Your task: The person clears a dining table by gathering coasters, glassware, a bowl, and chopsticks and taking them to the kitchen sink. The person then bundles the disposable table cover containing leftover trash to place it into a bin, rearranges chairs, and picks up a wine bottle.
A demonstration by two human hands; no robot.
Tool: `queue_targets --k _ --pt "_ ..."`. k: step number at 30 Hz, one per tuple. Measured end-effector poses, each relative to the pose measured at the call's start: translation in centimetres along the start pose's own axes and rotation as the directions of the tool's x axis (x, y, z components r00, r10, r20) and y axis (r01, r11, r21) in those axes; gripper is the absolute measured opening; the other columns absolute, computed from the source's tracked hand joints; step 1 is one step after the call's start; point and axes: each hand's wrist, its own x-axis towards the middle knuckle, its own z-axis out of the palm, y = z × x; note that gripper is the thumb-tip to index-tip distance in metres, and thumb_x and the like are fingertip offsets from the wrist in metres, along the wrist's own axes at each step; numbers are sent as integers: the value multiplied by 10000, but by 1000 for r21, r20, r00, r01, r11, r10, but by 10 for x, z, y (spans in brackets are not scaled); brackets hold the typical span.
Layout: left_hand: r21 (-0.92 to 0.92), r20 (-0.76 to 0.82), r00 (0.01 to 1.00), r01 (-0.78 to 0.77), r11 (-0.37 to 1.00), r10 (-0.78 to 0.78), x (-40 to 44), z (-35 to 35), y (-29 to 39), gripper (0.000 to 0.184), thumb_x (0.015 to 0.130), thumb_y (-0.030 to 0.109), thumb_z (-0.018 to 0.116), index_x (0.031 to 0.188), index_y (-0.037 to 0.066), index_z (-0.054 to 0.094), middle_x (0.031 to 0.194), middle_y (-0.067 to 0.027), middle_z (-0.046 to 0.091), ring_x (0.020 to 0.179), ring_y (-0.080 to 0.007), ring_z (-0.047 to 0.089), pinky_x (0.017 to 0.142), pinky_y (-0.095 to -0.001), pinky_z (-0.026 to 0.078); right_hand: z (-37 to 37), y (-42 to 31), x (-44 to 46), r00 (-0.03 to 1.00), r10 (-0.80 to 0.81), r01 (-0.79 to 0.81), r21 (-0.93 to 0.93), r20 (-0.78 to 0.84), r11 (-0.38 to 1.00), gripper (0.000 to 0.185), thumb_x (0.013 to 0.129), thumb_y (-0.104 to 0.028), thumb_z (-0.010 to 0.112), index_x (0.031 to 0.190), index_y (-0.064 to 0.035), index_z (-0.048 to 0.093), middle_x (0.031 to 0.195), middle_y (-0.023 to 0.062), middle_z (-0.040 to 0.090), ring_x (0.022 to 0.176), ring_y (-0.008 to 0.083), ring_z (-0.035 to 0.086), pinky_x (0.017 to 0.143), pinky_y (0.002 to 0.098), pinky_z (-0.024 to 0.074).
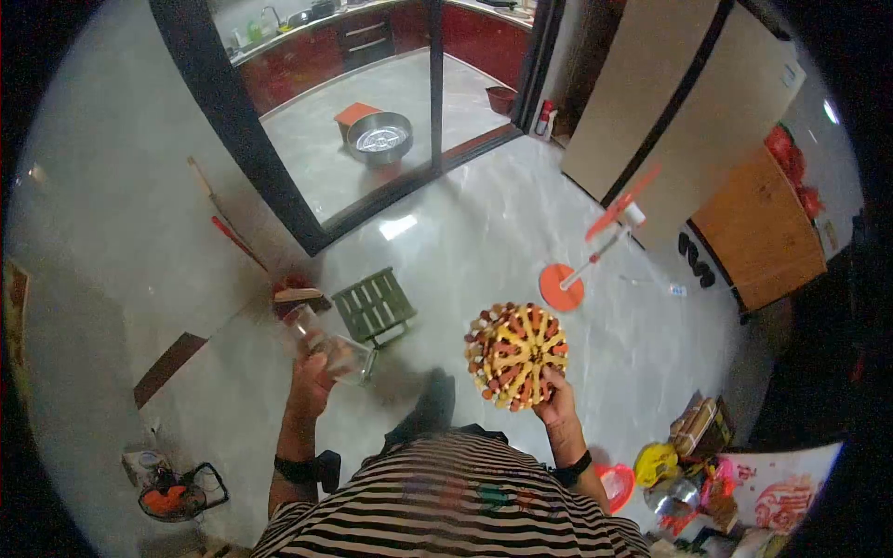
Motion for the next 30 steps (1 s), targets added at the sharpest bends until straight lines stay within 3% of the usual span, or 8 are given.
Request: queue_targets --k 2,4,6,12,13,17,20,30 --pt "-73 30 999 17 997 -15 47 2 -1 545 869 153 544 1340 113 271 1264 -154 423 1113 -283 502 853 -416 501 28 -5 29 998 50 -48 -52 40 998 436 781 -74 609 1192 -17 473 1137 121 570 1029 280 571 887 425 482" --pt "423 234 962 -232 876 142 106 -3 0 569 871 231 566 1336 122 258 1239 -144 457 1124 -283 505 871 -438 491 46 -8 62 998 37 -33 -64 54 997 450 785 -80 608 1203 1 463 1139 127 570 1030 277 571 903 425 470" --pt "520 299 945 -276 808 130 145 -3 1 591 875 273 569 1338 124 233 1233 -144 469 1135 -287 503 883 -442 484 52 -9 92 998 66 -65 -83 6 994 466 773 -81 625 1207 -12 469 1130 114 575 1021 262 570 941 424 441" --pt "136 363 925 -172 976 113 264 49 16 633 877 285 548 1364 135 173 1264 -195 443 1144 -312 488 885 -431 474 97 -40 189 1000 -2 1 -77 -13 997 433 795 -79 600 1204 -25 469 1149 107 571 1057 260 559 908 394 472" --pt "-80 182 983 49 996 -34 282 69 21 722 762 258 658 1335 117 242 1210 -166 468 1096 -284 510 857 -411 491 105 -51 213 1000 -8 8 -71 2 997 439 797 -79 597 1212 -26 464 1161 109 566 1067 261 555 910 395 472" --pt "-58 185 982 50 997 -39 382 89 23 617 773 195 641 1291 147 309 1189 -182 477 1095 -322 507 864 -457 481 157 -95 318 995 -46 50 -50 90 998 474 812 -82 572 1260 -25 428 1220 122 531 1094 271 542 929 408 461" --pt "13 185 981 56 998 -58 455 88 34 628 807 340 652 1302 215 288 1203 -187 484 1075 -323 517 844 -475 478 169 -121 404 997 0 4 -48 77 999 481 819 -88 565 1272 -25 417 1230 129 522 1102 287 534 939 419 451" --pt "-76 41 997 65 995 -62 590 106 35 692 719 95 711 1301 142 341 1199 -167 478 1121 -321 497 908 -478 463 230 -189 588 998 65 -65 -46 0 997 429 830 -96 544 1233 11 439 1193 144 541 1065 296 551 900 444 475"
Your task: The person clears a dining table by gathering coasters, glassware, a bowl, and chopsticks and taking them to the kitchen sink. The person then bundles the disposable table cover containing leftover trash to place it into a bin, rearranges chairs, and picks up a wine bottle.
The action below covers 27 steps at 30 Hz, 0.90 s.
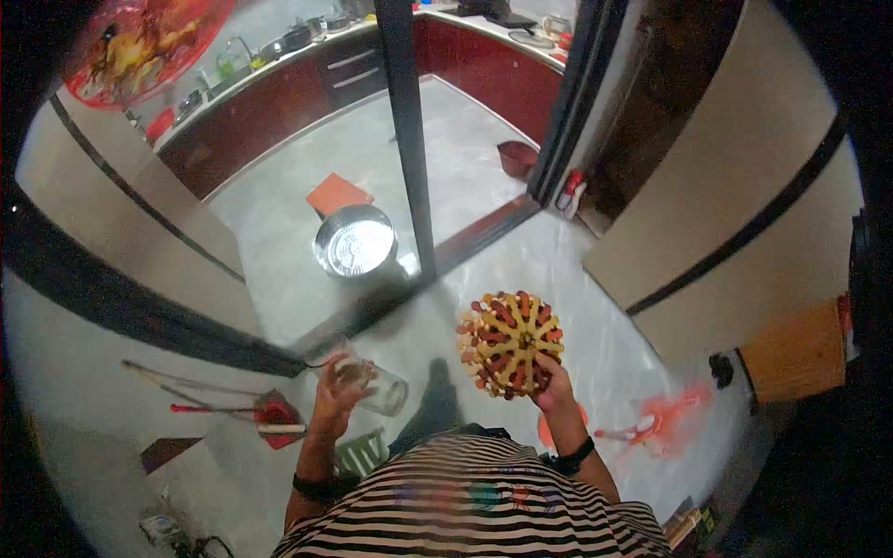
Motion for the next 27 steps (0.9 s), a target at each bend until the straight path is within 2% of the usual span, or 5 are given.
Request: queue_targets --k 5,11,12,17,27 --pt "182 129 987 72 981 -96 161 34 -10 686 746 105 704 1305 145 310 1213 -149 493 1086 -291 525 887 -447 473 19 -78 112 988 -137 136 14 72 991 436 826 -114 543 1232 7 439 1188 142 542 1045 290 557 896 441 476" --pt "378 395 902 14 926 -175 340 125 -7 710 727 85 711 1316 70 316 1180 -111 491 1104 -235 492 915 -362 444 36 -200 196 924 -372 375 7 -91 927 482 828 -120 539 1288 -64 405 1231 133 512 1107 310 513 935 475 435" --pt "407 411 892 6 913 -189 354 127 -3 713 728 94 716 1318 68 315 1183 -110 493 1104 -230 492 914 -356 442 42 -203 202 929 -363 368 97 -67 925 485 797 -61 547 1268 -44 431 1206 124 531 1121 310 508 958 485 418" --pt "394 481 850 10 919 -216 475 174 -25 704 747 90 719 1316 70 304 1178 -106 487 1076 -210 509 909 -354 451 63 -305 277 928 -359 359 -20 -96 933 485 790 -66 572 1256 -51 441 1190 114 544 1081 309 540 926 479 447" --pt "112 155 987 27 993 -45 638 200 -14 701 716 48 713 1306 34 335 1171 -96 512 1049 -183 531 902 -327 445 215 -422 559 966 -72 117 -171 249 978 505 818 -36 554 1294 -18 387 1249 142 498 1124 307 510 957 467 432"
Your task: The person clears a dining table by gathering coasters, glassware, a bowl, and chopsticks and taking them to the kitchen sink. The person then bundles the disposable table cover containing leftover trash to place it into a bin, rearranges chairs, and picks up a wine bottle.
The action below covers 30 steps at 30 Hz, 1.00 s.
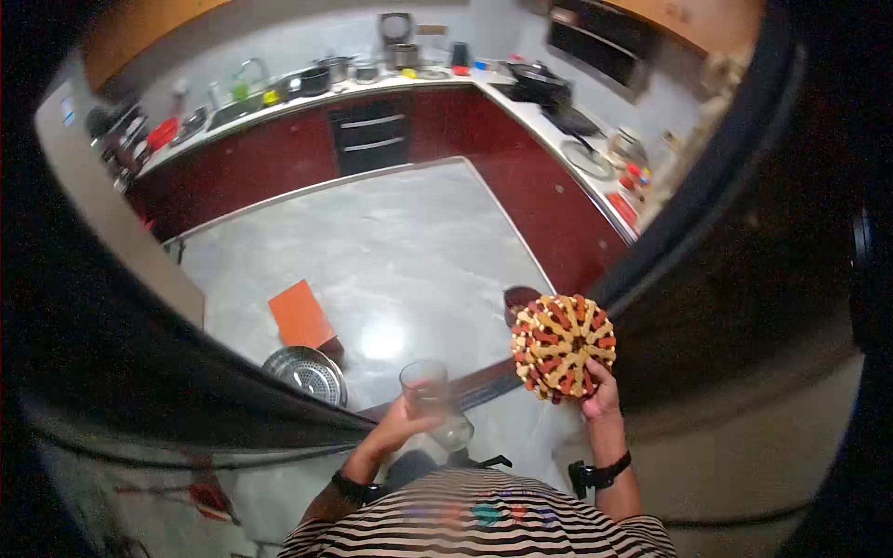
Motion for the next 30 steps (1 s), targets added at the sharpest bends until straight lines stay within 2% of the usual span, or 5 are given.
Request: queue_targets --k 8,17,21,23,30 --pt "33 -407 901 -152 988 152 67 -52 27 682 722 107 726 1292 69 355 1163 -89 513 1066 -176 514 879 -328 457 135 36 230 927 287 -290 -22 241 957 467 838 -51 545 1279 -5 396 1233 155 501 1140 319 490 953 501 422" --pt "54 -780 557 -395 917 286 168 -155 89 612 722 14 657 1262 51 371 1095 -78 542 990 -185 544 820 -327 480 192 -7 450 900 299 -260 -162 317 952 410 839 -21 519 1244 -11 457 1219 139 531 1124 297 516 973 464 421" --pt "79 -821 466 -479 874 329 167 -208 94 592 722 19 644 1253 64 386 1092 -78 541 980 -189 548 805 -338 490 158 23 485 941 234 -199 -158 246 967 415 878 -84 489 1281 -30 405 1262 145 482 1156 294 482 975 473 416" --pt "121 -827 429 -494 861 362 192 -219 124 598 718 34 631 1259 72 380 1101 -100 534 996 -214 553 788 -342 509 169 25 524 972 231 -220 -189 38 957 403 893 -118 486 1279 -39 401 1243 136 490 1136 293 492 959 476 427" --pt "242 -841 334 -470 849 425 249 -288 189 647 744 206 639 1289 60 322 1144 -149 507 1011 -254 552 791 -361 535 245 87 656 930 206 -155 -183 306 971 417 898 -144 519 1290 -48 414 1270 99 497 1160 253 489 994 443 394"
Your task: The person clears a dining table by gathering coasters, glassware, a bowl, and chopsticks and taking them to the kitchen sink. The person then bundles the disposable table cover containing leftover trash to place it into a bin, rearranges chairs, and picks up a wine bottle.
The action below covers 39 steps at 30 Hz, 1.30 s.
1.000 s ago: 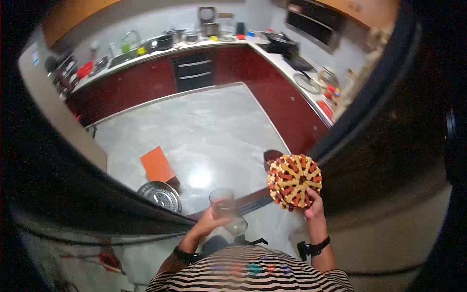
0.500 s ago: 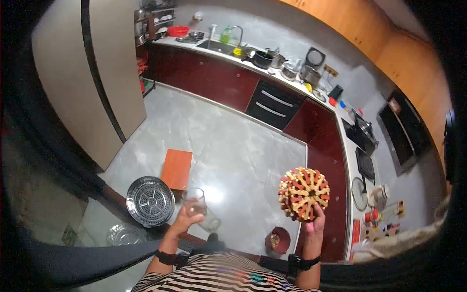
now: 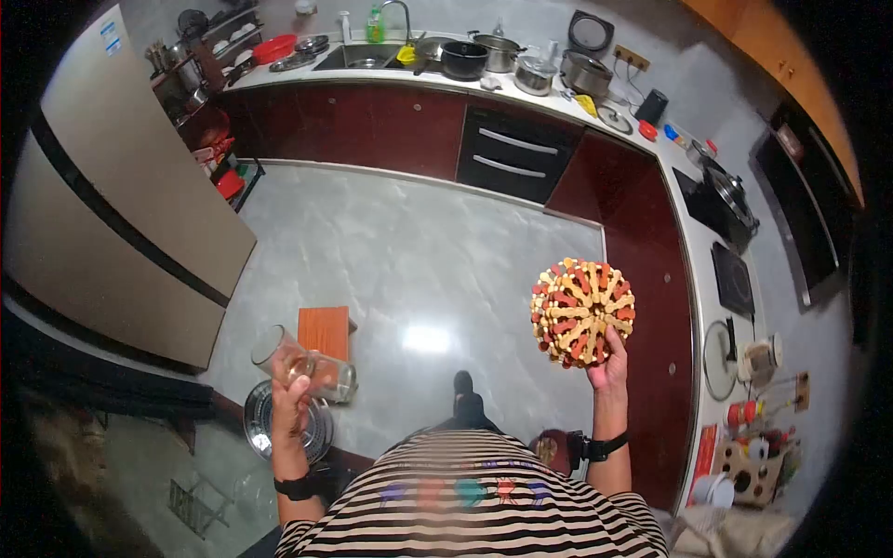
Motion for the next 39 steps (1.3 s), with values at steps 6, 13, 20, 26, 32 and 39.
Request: queue_targets --k 6,13,20,26,32,39 --pt "-26 -137 990 -50 998 46 92 37 12 674 763 258 650 1311 86 298 1169 -166 502 1014 -254 550 803 -386 537 78 17 162 959 237 -253 94 156 963 459 916 -260 480 1310 -44 386 1288 114 484 1149 266 500 982 439 408" --pt "0 -347 933 -104 995 98 187 38 30 683 765 221 641 1314 52 271 1157 -170 514 1008 -238 570 760 -376 560 184 85 322 824 368 -457 123 431 881 520 903 -294 469 1329 -18 353 1312 151 458 1175 304 474 1005 453 375" --pt "47 -346 922 -166 985 172 364 -3 60 641 774 205 632 1315 97 307 1164 -163 514 1003 -232 557 790 -368 542 264 144 457 864 314 -367 63 394 928 542 907 -272 474 1357 -23 302 1352 144 416 1224 297 427 1035 447 339" --pt "156 -232 964 -99 983 134 538 0 107 610 776 181 612 1309 117 323 1155 -156 521 1011 -233 553 806 -376 529 281 148 543 943 234 -261 88 238 961 526 876 -200 534 1336 -32 341 1333 135 435 1214 294 434 1031 468 342" --pt "309 -177 973 -88 947 148 742 9 121 613 757 201 649 1281 100 348 1039 -78 534 954 -176 543 768 -349 516 308 171 637 968 167 -161 -49 188 986 556 832 -84 559 1335 -16 334 1321 133 444 1212 281 437 1036 437 350" --pt "341 -145 989 28 940 23 961 44 118 657 744 177 705 1279 62 341 1017 -68 570 864 -133 545 704 -275 459 408 244 796 935 285 -235 -234 213 944 585 766 -74 597 1300 10 373 1281 130 477 1153 259 494 995 383 400"
